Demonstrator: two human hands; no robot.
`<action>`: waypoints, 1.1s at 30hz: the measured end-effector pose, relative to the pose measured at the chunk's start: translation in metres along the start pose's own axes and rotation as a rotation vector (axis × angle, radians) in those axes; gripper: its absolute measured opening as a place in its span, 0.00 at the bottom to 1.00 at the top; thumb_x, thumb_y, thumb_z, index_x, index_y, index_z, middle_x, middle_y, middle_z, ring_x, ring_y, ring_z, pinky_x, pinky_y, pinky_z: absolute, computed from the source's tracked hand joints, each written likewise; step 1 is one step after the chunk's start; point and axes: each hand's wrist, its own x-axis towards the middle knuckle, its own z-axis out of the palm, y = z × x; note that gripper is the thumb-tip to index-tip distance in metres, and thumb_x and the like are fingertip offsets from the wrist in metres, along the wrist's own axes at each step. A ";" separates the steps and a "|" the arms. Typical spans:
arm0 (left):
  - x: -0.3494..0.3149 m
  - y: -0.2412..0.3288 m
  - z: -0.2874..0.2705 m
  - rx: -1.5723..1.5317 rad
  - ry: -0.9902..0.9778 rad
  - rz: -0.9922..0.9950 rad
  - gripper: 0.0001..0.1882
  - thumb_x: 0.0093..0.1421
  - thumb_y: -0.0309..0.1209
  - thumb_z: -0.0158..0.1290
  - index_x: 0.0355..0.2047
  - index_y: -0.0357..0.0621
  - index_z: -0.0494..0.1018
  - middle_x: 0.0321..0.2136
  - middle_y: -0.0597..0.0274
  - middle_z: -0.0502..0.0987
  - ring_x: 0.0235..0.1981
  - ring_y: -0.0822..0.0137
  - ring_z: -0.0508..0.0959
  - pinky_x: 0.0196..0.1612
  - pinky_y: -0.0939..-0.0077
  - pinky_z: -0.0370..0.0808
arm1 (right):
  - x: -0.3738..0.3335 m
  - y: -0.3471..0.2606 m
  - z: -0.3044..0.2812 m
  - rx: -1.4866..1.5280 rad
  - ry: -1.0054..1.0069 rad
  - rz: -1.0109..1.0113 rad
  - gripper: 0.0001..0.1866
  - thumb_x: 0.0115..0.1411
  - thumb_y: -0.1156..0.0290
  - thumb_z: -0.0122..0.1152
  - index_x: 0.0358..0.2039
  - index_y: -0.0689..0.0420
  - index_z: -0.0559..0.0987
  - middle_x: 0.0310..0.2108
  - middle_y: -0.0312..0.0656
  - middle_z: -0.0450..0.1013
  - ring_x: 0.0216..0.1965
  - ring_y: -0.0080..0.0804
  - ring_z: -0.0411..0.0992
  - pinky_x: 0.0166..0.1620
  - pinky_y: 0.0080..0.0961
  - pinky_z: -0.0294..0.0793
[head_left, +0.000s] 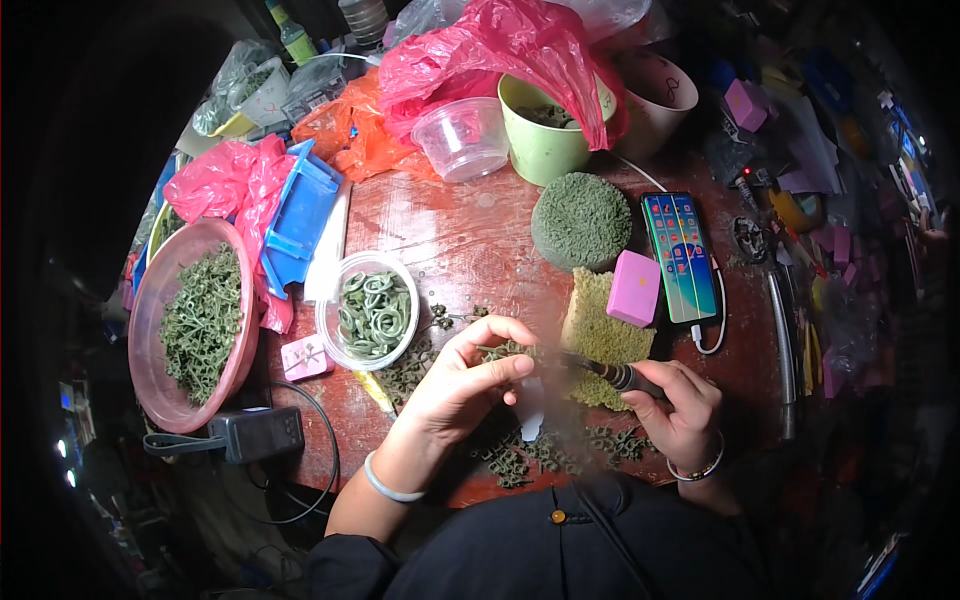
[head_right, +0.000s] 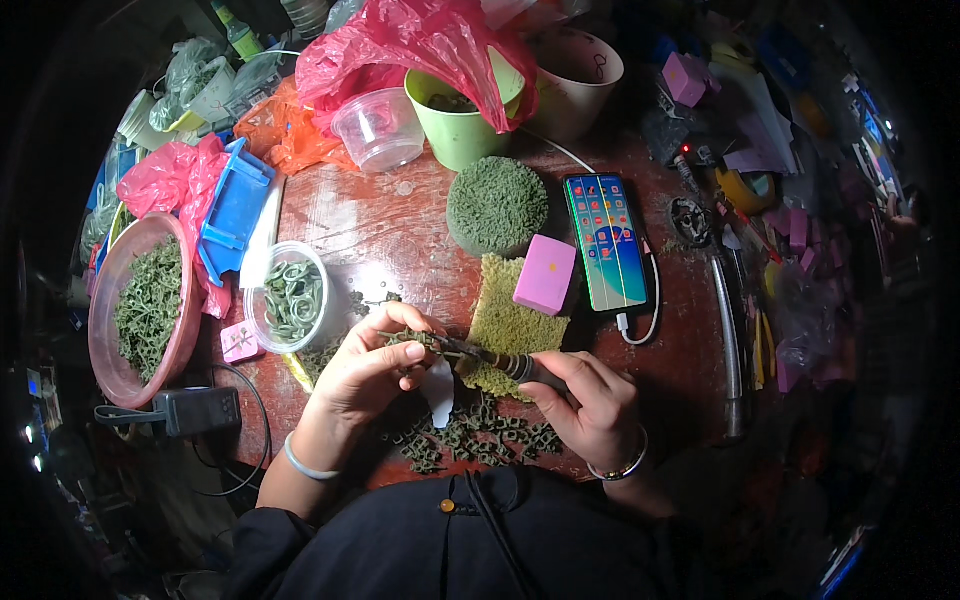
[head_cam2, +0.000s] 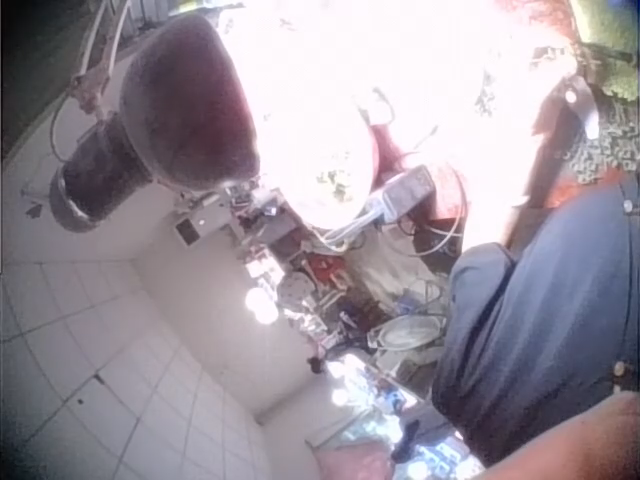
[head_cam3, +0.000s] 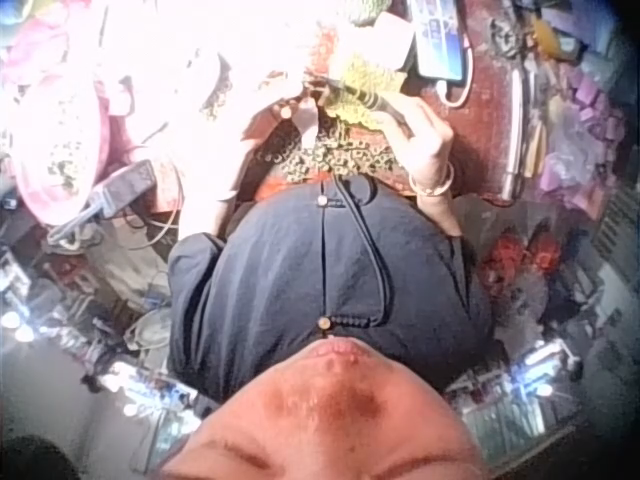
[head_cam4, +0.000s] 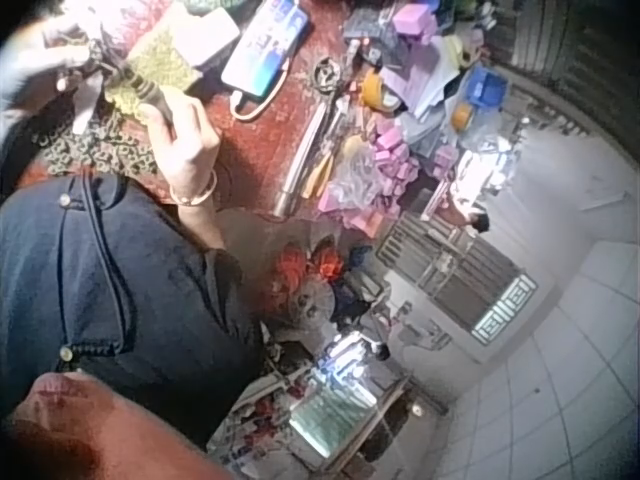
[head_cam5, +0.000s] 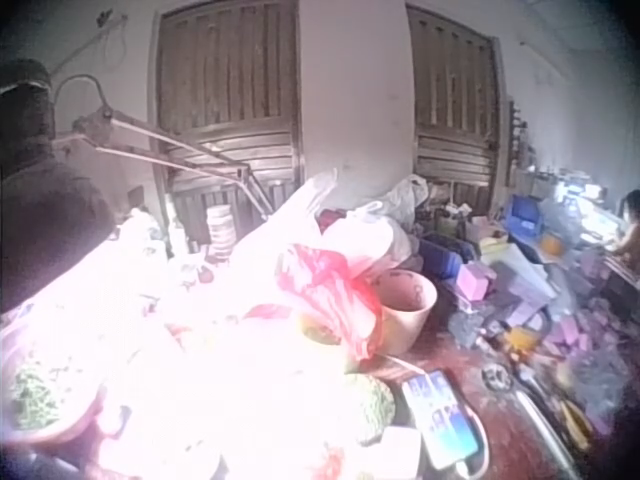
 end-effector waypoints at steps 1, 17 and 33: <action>0.000 0.000 0.000 0.001 0.005 0.000 0.14 0.61 0.22 0.63 0.45 0.46 0.75 0.40 0.72 0.75 0.37 0.81 0.75 0.33 0.84 0.73 | 0.000 0.000 0.000 0.000 0.000 0.000 0.16 0.55 0.71 0.76 0.43 0.62 0.81 0.28 0.44 0.78 0.26 0.38 0.78 0.28 0.28 0.76; 0.000 0.001 0.001 -0.022 0.036 -0.014 0.14 0.60 0.23 0.64 0.45 0.46 0.75 0.40 0.73 0.75 0.36 0.81 0.75 0.33 0.84 0.73 | -0.002 0.002 0.001 0.038 0.003 0.024 0.16 0.55 0.71 0.76 0.42 0.62 0.81 0.28 0.43 0.78 0.25 0.34 0.78 0.27 0.27 0.75; -0.002 0.005 0.003 -0.127 0.003 -0.008 0.18 0.66 0.26 0.58 0.56 0.46 0.71 0.45 0.63 0.78 0.40 0.73 0.79 0.34 0.83 0.74 | -0.002 0.006 -0.030 -0.255 -0.059 0.074 0.15 0.53 0.73 0.76 0.40 0.61 0.81 0.27 0.45 0.77 0.25 0.42 0.78 0.27 0.32 0.76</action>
